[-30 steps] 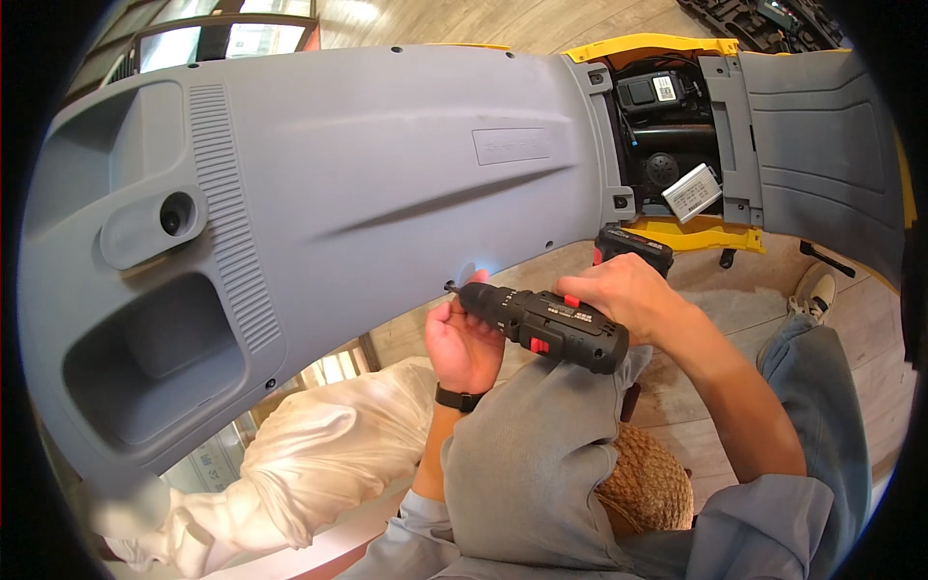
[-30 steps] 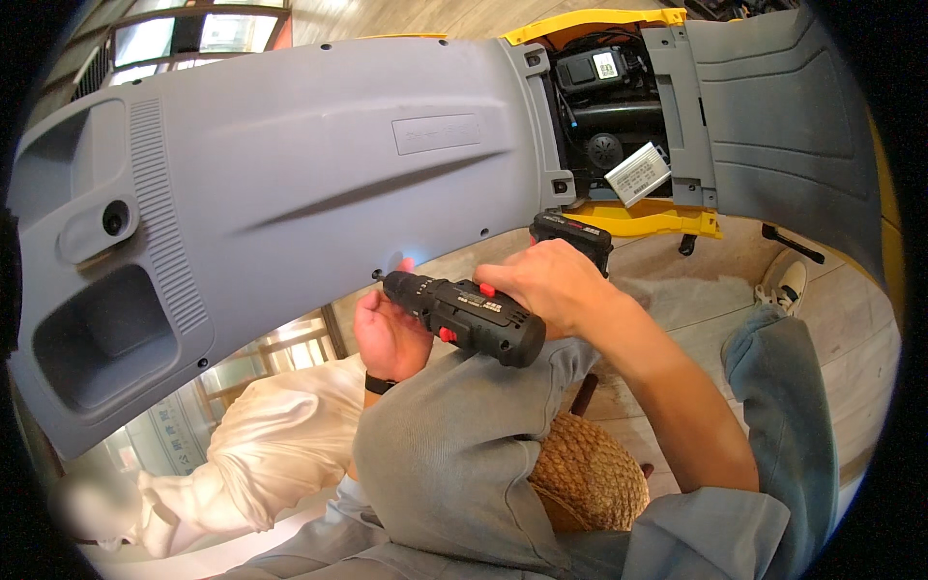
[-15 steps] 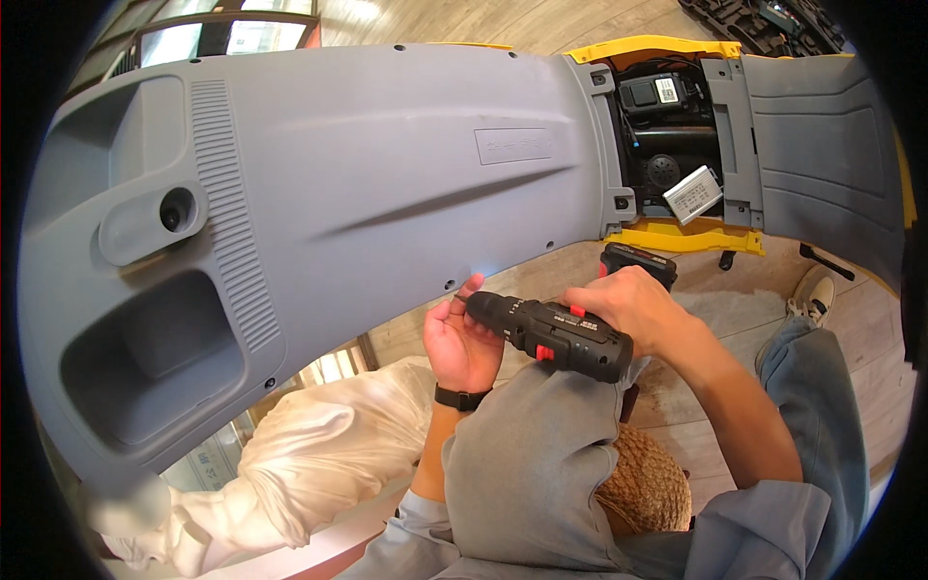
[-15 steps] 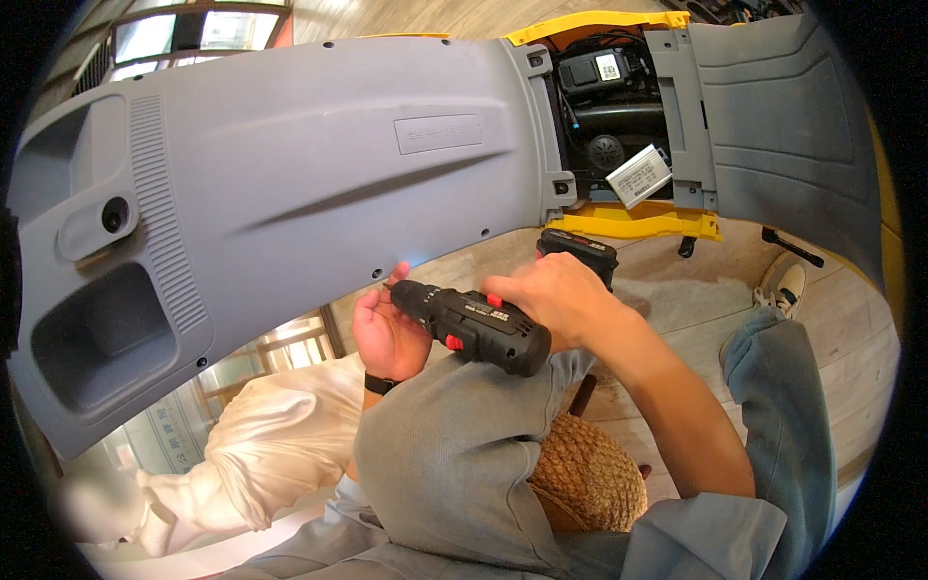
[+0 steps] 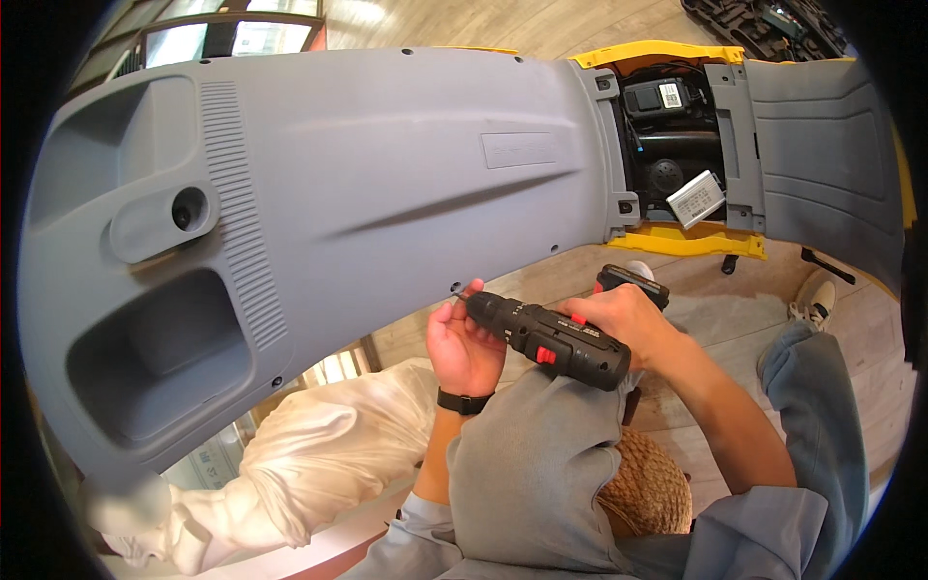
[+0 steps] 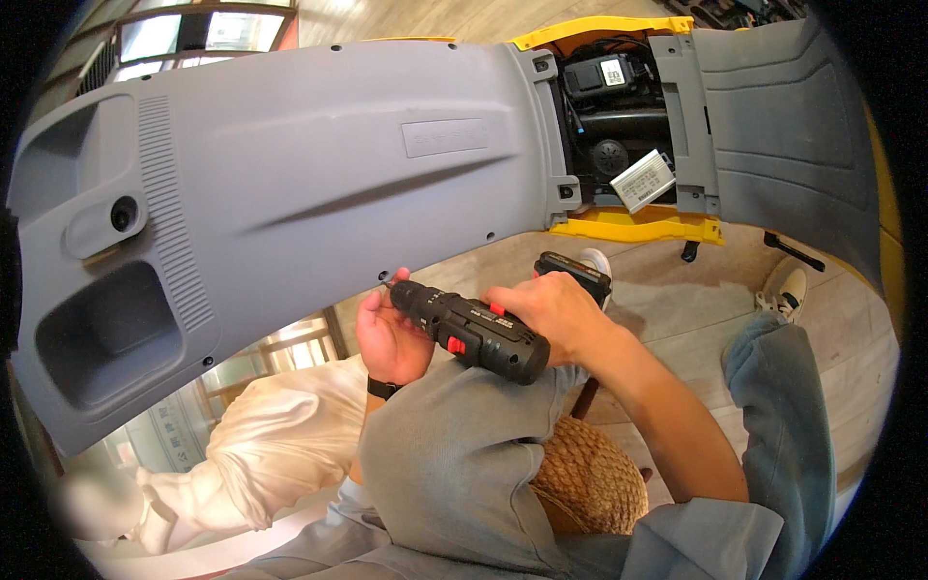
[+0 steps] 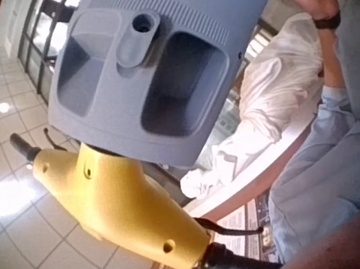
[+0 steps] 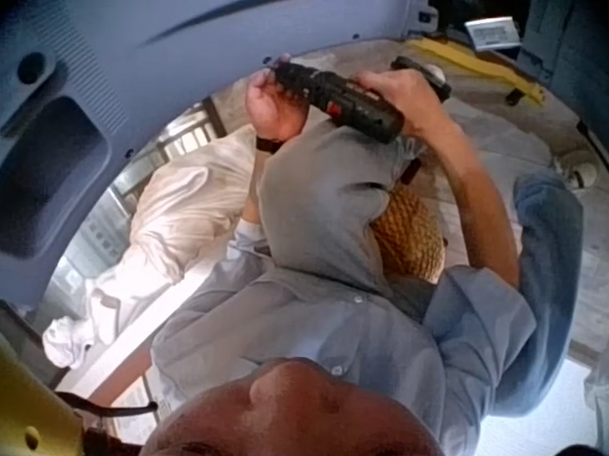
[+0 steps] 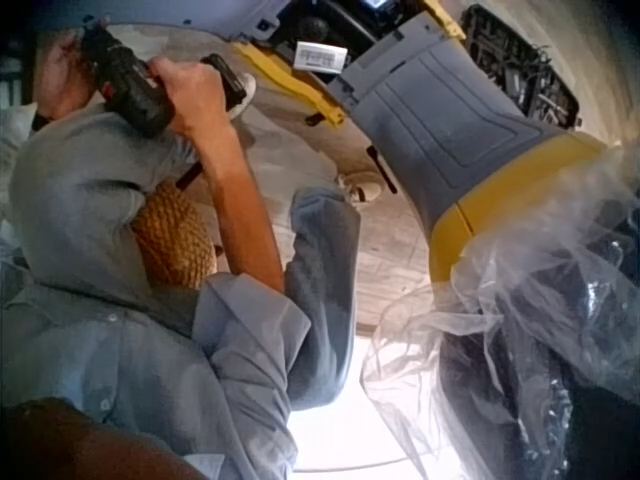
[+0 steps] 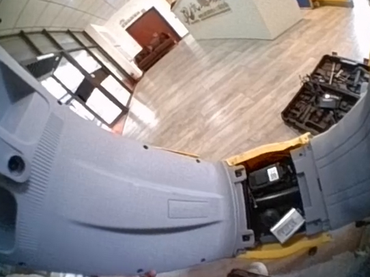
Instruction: Using a power drill and hands to disassemble or repair panels on an electric scooter.
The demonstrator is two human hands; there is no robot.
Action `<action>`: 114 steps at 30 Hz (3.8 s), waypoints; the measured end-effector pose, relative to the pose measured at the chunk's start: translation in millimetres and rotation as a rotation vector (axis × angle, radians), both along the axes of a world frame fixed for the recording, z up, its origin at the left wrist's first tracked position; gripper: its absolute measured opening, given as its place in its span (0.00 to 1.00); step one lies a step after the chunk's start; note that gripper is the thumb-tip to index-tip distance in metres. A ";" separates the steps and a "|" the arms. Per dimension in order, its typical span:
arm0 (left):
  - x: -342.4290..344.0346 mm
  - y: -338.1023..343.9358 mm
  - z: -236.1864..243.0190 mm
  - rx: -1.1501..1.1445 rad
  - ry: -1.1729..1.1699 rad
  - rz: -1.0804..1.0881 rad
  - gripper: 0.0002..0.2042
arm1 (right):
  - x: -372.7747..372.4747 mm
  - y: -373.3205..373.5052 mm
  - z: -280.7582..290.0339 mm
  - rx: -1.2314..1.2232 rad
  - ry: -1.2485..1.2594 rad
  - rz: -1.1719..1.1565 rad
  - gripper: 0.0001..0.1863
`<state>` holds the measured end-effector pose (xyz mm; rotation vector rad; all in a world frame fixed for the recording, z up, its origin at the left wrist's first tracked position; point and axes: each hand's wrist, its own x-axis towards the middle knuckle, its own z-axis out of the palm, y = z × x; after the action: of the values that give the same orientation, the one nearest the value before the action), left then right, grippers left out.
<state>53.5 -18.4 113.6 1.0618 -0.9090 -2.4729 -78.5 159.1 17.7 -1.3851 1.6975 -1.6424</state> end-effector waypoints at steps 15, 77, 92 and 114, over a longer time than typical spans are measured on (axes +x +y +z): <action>3.6 1.0 -2.7 -0.040 -0.126 0.044 0.21 | 2.8 -1.2 -1.9 0.022 0.001 -0.040 0.18; -11.4 7.1 -4.4 -0.069 -0.147 0.142 0.18 | -64.9 -2.2 56.2 0.129 0.774 -0.057 0.11; 1.8 0.6 -8.6 -0.069 -0.018 0.053 0.20 | -0.4 -0.2 6.8 -0.069 -0.430 0.127 0.16; -8.6 5.1 -2.3 -0.088 -0.059 0.054 0.20 | -65.5 -8.0 46.9 0.006 0.973 -0.190 0.11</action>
<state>44.9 -13.3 111.3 1.1200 -0.9831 -2.3465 -144.0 151.1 64.6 -2.2942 2.3659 -1.0598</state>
